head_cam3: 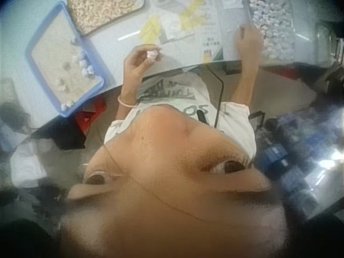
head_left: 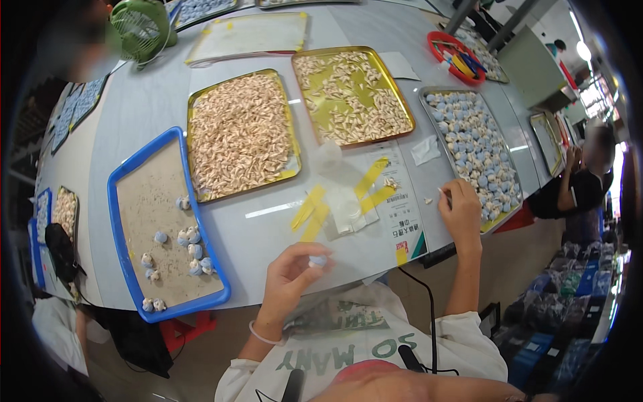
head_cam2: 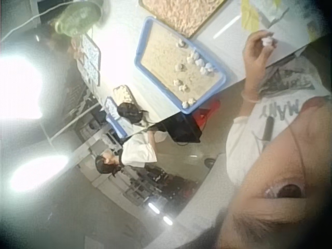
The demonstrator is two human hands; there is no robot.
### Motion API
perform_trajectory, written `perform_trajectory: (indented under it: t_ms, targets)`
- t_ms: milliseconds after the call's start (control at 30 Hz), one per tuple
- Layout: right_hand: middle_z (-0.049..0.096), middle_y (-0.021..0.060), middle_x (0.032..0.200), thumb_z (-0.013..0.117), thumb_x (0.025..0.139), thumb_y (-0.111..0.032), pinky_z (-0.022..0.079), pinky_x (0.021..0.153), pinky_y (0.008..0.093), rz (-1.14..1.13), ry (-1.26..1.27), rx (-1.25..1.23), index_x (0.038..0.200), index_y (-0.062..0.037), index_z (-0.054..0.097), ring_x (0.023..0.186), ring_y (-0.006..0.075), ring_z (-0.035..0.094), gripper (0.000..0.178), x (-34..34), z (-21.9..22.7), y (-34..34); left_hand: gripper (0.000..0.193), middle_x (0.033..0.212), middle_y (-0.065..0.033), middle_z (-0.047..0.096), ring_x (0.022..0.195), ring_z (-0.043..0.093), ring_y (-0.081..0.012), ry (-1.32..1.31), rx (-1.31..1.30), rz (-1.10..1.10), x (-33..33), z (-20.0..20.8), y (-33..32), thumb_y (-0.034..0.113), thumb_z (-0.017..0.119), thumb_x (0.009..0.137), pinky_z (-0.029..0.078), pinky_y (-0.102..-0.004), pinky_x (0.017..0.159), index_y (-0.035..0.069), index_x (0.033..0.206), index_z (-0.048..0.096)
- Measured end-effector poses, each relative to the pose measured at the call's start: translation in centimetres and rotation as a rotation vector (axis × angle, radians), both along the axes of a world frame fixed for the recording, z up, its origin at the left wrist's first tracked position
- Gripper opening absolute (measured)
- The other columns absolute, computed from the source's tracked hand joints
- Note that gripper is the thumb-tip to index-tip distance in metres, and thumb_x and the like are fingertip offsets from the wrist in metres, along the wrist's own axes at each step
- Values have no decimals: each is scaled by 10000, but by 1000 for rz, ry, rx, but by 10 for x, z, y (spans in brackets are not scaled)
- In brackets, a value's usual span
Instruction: Gluing small decorative parts onto the backs of toy figures.
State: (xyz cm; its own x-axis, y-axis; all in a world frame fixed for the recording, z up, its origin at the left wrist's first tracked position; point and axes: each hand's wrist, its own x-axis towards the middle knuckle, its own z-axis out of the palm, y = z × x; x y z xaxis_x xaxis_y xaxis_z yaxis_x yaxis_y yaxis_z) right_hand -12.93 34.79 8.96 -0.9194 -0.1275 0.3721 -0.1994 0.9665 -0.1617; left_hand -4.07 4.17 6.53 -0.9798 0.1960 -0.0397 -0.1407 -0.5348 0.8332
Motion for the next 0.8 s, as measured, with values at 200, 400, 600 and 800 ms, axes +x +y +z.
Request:
perform_trajectory:
  t_ms: [200, 400, 600, 800]
  targets:
    - [529, 99, 710, 547, 670, 6, 435, 595, 339, -43, 9, -170, 755, -17, 511, 645, 244, 540, 95, -1, 0, 1, 235, 1054, -97, 506, 964, 497, -165, -6, 0, -20, -3, 4, -2, -22, 525, 806, 449, -327, 839, -21, 1040, 501]
    - [519, 84, 678, 534, 660, 41, 431, 555, 293, -59, 30, -303, 751, -14, 501, 573, 210, 521, 111, 4, 2, -1, 217, 1048, -87, 499, 970, 490, -151, 8, -42, -49, -5, 7, -3, -22, 510, 810, 440, -304, 844, -21, 1027, 501]
    - [571, 90, 741, 533, 689, 81, 430, 597, 254, -46, 119, -414, 855, 10, 580, 628, 160, 539, 186, 19, 22, -10, 216, 1040, -75, 510, 935, 522, -149, 15, -88, -61, -4, 5, -2, 10, 517, 816, 428, -278, 836, -16, 1031, 502]
    - [608, 113, 816, 576, 724, 76, 445, 654, 254, 222, 348, -517, 800, 34, 618, 728, 177, 573, 96, 45, 83, -19, 242, 1027, -79, 518, 901, 531, -145, 33, -92, -41, 0, 4, -2, 79, 581, 809, 438, -276, 823, -1, 1024, 500]
